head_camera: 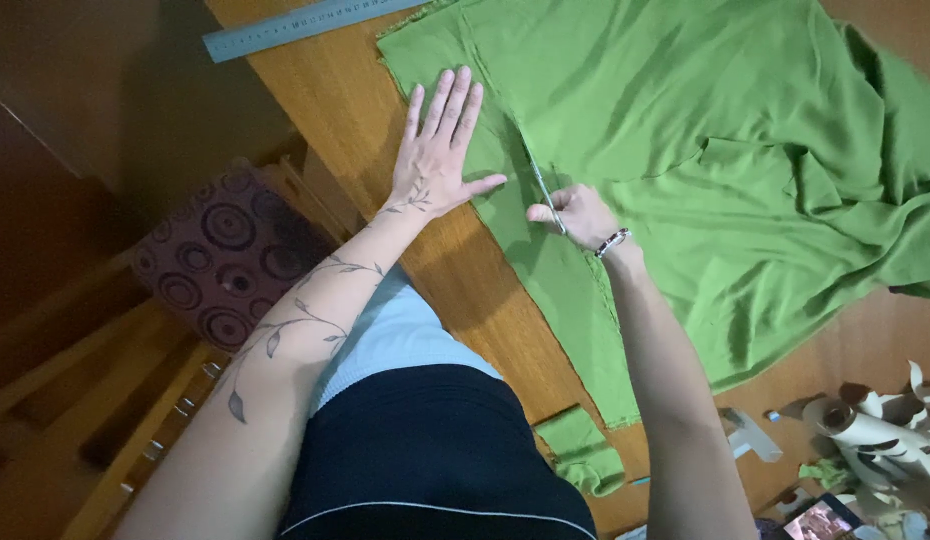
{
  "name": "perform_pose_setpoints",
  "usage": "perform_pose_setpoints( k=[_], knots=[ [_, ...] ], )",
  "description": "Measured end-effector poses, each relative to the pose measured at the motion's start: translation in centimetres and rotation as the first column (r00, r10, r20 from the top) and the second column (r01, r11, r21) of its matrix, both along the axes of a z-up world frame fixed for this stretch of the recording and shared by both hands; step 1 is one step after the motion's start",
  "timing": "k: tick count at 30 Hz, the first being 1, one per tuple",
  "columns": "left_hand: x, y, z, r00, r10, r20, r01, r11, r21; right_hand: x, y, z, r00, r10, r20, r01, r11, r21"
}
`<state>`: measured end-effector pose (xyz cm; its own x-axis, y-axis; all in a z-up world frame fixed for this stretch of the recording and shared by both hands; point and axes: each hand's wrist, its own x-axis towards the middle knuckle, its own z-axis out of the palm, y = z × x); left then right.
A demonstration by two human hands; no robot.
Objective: The person cuts a piece of green fabric using scissors, folds the cut piece, and then cuts another strip from the main fabric. They fold the second piece and place it aside before cleaning up loose threads from the table.
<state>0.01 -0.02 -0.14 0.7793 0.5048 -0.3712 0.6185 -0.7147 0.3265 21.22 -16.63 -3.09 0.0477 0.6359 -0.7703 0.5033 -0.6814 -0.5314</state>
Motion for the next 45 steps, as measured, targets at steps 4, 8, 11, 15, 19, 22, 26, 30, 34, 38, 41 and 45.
perform_pose_setpoints(
  k=[4, 8, 11, 15, 19, 22, 26, 30, 34, 38, 41, 45],
  knots=[
    [0.0, 0.0, 0.0, 1.000, -0.008, -0.013, 0.008, 1.000, 0.002, 0.2, -0.4, -1.3, 1.000, 0.011, 0.024, -0.012, 1.000, 0.017],
    [-0.2, -0.1, -0.2, 0.999, -0.003, 0.042, 0.002, 1.000, 0.030, 0.2, -0.7, -1.7, 0.998, 0.050, 0.041, -0.053, 0.997, 0.055],
    [-0.1, 0.0, 0.0, 1.000, -0.010, 0.012, 0.010, 1.000, 0.022, 0.3, -0.9, -2.2, 0.998, 0.059, 0.032, -0.062, 0.993, 0.096],
    [0.0, 0.0, -0.1, 1.000, 0.000, -0.001, 0.000, 1.000, -0.006, 0.1, -0.3, -0.9, 1.000, 0.028, 0.007, -0.029, 0.994, 0.101],
    [0.0, 0.2, 0.1, 1.000, -0.007, -0.024, 0.007, 1.000, -0.021, -0.1, 0.9, 0.4, 1.000, 0.012, -0.005, -0.012, 1.000, 0.021],
    [0.1, 0.1, -0.1, 1.000, -0.007, -0.016, 0.007, 1.000, -0.020, -0.2, 1.9, 1.2, 1.000, 0.004, -0.012, -0.004, 1.000, 0.006],
    [-0.1, 0.0, -0.6, 1.000, -0.009, -0.010, 0.009, 1.000, 0.001, -0.4, 2.9, 0.9, 1.000, 0.025, -0.005, -0.025, 0.999, 0.043],
    [-0.1, 0.1, -0.5, 1.000, 0.000, -0.009, 0.000, 1.000, -0.015, -0.2, 2.8, -0.2, 1.000, 0.022, 0.014, -0.022, 0.999, 0.030],
    [-0.2, 0.0, -0.4, 1.000, 0.002, 0.021, -0.002, 1.000, 0.004, -0.3, 2.6, -0.8, 0.999, 0.033, 0.024, -0.035, 0.995, 0.098],
    [-0.2, 0.0, -0.6, 0.999, -0.015, 0.029, 0.014, 0.999, 0.051, -0.3, 2.9, -0.2, 0.999, 0.037, 0.022, -0.038, 0.995, 0.096],
    [0.0, 0.6, -0.8, 0.999, -0.026, -0.042, 0.028, 0.999, 0.029, -0.3, 2.8, -0.1, 1.000, 0.016, 0.008, -0.016, 0.997, 0.069],
    [0.5, 2.7, -0.1, 0.996, 0.006, -0.092, -0.008, 1.000, -0.022, -0.4, 3.4, 0.7, 1.000, 0.000, -0.025, 0.001, 1.000, 0.014]
  ],
)
